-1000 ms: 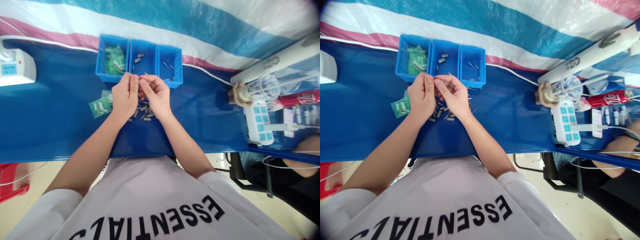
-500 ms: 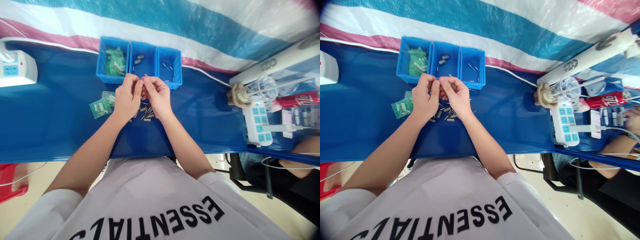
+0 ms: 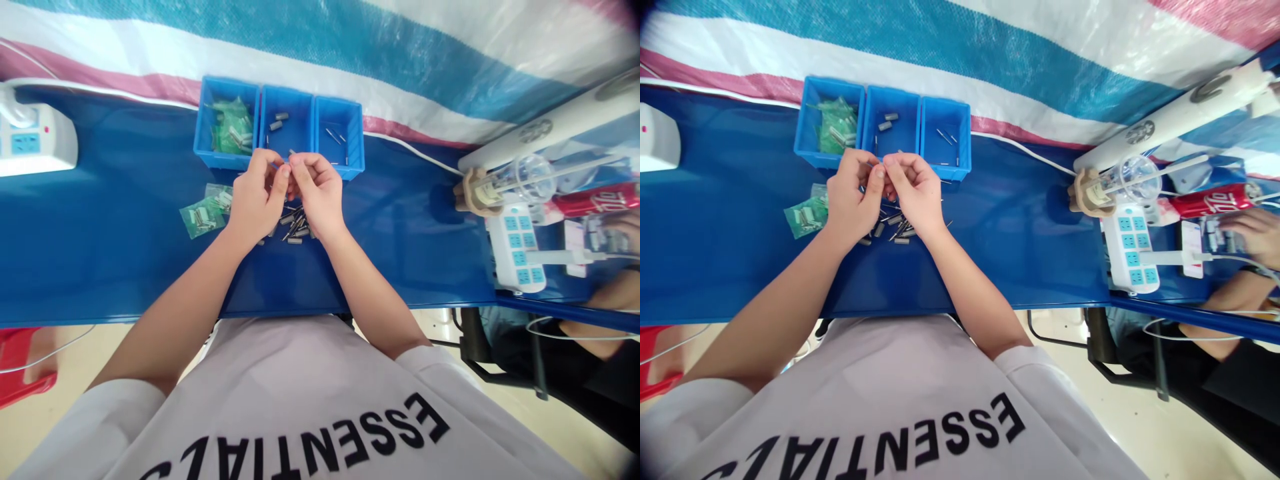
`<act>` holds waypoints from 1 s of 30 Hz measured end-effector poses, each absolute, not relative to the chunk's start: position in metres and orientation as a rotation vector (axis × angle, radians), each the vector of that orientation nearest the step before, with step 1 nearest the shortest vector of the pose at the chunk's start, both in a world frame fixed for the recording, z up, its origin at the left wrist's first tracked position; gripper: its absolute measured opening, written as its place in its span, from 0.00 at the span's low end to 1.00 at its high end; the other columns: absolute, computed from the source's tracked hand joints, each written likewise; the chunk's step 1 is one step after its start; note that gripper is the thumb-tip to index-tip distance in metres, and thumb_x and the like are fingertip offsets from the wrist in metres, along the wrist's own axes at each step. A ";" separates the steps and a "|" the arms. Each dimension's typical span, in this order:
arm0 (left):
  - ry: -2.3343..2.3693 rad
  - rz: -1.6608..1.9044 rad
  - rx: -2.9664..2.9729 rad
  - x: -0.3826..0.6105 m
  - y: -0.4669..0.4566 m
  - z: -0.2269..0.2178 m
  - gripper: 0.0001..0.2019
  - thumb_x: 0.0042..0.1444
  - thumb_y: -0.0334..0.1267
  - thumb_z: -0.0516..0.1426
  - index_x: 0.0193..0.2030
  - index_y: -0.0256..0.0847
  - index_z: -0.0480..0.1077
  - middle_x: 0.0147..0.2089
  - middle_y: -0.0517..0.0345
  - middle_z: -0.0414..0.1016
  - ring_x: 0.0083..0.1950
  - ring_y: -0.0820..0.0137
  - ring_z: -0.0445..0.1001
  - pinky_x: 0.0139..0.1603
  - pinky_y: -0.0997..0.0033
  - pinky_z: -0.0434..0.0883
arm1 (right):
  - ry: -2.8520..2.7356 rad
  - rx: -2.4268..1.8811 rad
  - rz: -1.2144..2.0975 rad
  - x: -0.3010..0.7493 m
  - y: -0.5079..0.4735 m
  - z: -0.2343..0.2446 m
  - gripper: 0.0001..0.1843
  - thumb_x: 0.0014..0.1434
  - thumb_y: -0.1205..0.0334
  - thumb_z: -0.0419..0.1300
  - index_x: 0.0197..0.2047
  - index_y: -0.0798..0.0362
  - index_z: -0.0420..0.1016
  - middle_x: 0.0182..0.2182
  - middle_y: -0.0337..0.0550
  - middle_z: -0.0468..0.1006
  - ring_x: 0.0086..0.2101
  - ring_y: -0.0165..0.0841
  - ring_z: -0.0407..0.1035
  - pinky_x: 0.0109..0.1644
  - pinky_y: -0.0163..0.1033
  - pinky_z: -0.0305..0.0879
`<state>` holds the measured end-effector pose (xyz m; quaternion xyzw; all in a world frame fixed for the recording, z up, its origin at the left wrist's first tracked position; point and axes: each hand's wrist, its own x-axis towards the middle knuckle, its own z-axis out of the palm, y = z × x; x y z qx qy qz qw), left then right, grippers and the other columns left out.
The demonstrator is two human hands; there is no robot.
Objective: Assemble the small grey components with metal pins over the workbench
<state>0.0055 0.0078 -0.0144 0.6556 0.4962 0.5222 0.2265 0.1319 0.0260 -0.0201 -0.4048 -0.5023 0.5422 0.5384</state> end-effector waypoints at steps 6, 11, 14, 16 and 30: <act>1.373 1.459 1.859 0.007 0.007 -0.011 0.17 0.71 0.56 0.51 0.48 0.44 0.68 0.27 0.62 0.73 0.26 0.72 0.73 0.33 0.69 0.69 | -1.191 -0.985 1.260 0.132 0.024 -0.017 0.26 0.60 0.32 0.61 0.45 0.46 0.71 0.34 0.36 0.77 0.33 0.29 0.75 0.35 0.36 0.75; 1.406 1.422 1.860 0.006 0.007 -0.012 0.20 0.70 0.60 0.50 0.46 0.45 0.69 0.29 0.61 0.73 0.27 0.71 0.73 0.36 0.67 0.69 | -1.163 -1.029 1.280 0.130 0.023 -0.014 0.27 0.59 0.31 0.60 0.45 0.45 0.70 0.32 0.36 0.77 0.34 0.30 0.76 0.35 0.36 0.76; 1.424 1.438 1.859 0.005 0.007 -0.013 0.22 0.69 0.62 0.49 0.42 0.45 0.68 0.30 0.59 0.73 0.28 0.69 0.73 0.35 0.66 0.69 | -1.144 -1.039 1.318 0.129 0.021 -0.012 0.26 0.59 0.31 0.61 0.45 0.45 0.71 0.32 0.37 0.77 0.36 0.32 0.77 0.37 0.37 0.77; 1.416 1.467 1.854 0.005 0.008 -0.014 0.23 0.69 0.63 0.49 0.39 0.45 0.69 0.28 0.58 0.73 0.29 0.67 0.74 0.34 0.66 0.70 | -1.152 -1.031 1.333 0.129 0.020 -0.010 0.25 0.60 0.32 0.62 0.45 0.45 0.71 0.32 0.37 0.77 0.36 0.32 0.77 0.38 0.38 0.78; 1.436 1.451 1.810 0.007 0.004 -0.011 0.19 0.70 0.59 0.52 0.45 0.46 0.70 0.28 0.61 0.73 0.30 0.68 0.75 0.36 0.66 0.70 | -1.148 -1.004 1.303 0.129 0.021 -0.012 0.24 0.61 0.32 0.61 0.43 0.45 0.70 0.31 0.36 0.76 0.30 0.29 0.74 0.32 0.36 0.74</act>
